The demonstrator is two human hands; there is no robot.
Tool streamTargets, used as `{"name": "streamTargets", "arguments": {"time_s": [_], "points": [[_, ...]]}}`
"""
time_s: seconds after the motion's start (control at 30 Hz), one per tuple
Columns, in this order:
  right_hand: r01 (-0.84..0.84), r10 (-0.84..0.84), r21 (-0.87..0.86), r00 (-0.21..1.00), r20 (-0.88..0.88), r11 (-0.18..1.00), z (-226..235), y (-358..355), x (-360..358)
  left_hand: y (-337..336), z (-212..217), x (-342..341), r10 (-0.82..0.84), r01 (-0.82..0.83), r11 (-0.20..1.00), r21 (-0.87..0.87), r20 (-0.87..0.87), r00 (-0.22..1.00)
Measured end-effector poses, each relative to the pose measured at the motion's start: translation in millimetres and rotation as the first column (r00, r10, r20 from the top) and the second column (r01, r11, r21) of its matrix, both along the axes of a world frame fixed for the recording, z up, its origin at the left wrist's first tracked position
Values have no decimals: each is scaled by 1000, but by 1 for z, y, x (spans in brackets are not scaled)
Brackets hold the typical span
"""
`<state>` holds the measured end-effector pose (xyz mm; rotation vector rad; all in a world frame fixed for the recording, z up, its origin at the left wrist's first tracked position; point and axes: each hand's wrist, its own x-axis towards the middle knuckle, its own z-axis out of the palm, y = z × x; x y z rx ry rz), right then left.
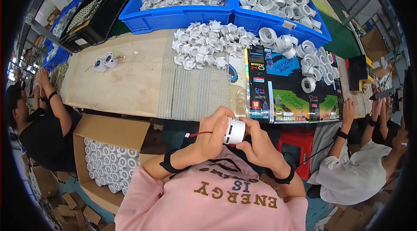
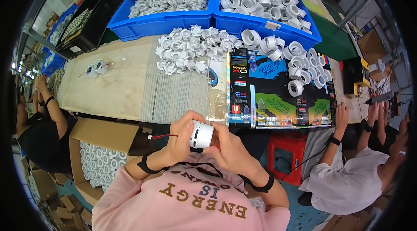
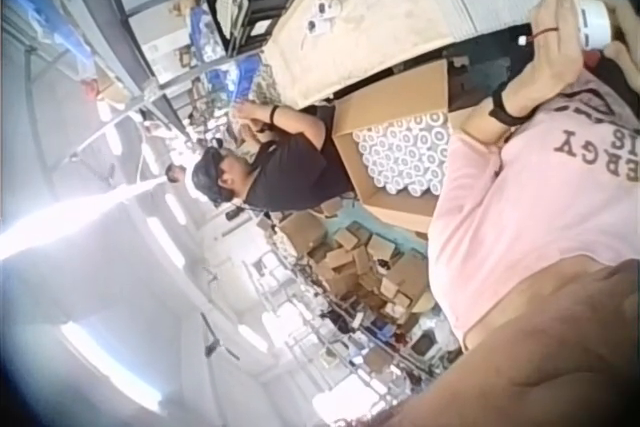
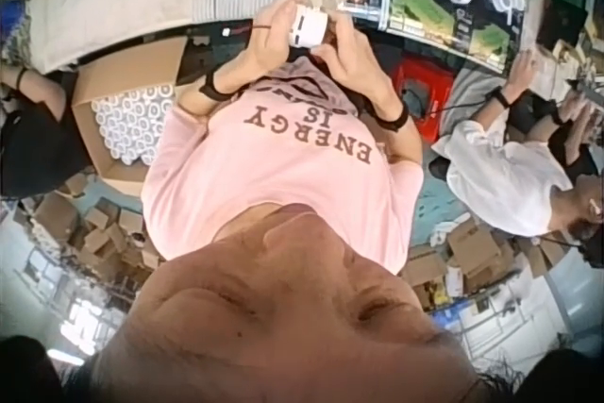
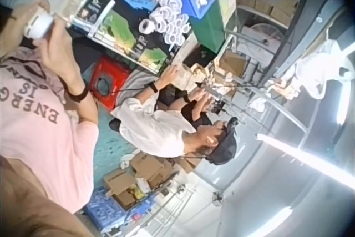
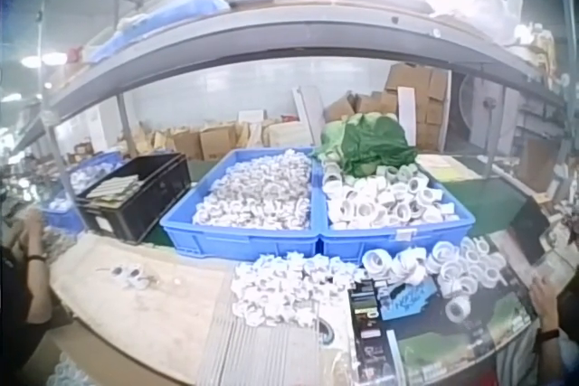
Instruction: Assembling small white plastic electronic housings or sensors by hand at a workbench.
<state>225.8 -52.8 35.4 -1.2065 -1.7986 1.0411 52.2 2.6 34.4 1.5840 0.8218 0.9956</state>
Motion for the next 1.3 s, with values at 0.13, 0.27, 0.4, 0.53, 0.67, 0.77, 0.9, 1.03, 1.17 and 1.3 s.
{"name": "streamTargets", "arguments": {"time_s": [0.13, 0.27, 0.4, 0.53, 0.67, 0.77, 0.9, 1.03, 1.17, 1.3], "points": [[-15, 11, 108, 999, 42, 994, -6, -1, -3, -1, 5, -2, 15, -8, 992, 123, -51, 999], [-27, 19, 187, 999, 45, 982, -3, 2, -9, 0, 11, -8, 0, 15, 974, 227, -64, 998], [87, -75, 123, 992, -100, 989, -9, 10, -14, 17, -5, -5, -53, 53, 997, 62, 9, 999], [175, -164, 101, 981, -107, 979, 2, 15, -11, 31, -14, -13, 28, 300, 665, -684, 425, 905], [207, -206, 93, 978, -19, 974, -12, 16, 1, 34, -21, -12, 250, 666, 210, -716, 698, 671], [233, -234, 57, 972, 11, 971, -17, 14, 7, 37, -30, -16, 283, 776, 90, -625, 763, 582], [344, -344, 10, 938, 39, 939, -30, 11, 40, 67, -49, -64, 165, 715, 275, -643, 764, 623], [641, -641, -27, 766, -40, 767, -58, 15, 130, 128, -62, -160, 409, -493, 848, -194, -352, 842], [820, -842, 201, 536, 61, 536, -82, 25, 232, 165, -67, -245, 791, -497, 607, 620, -533, 300], [809, -901, 398, 398, 171, 433, -87, 52, 278, 180, -82, -300, 854, -367, 511, 778, -510, 107]]}}
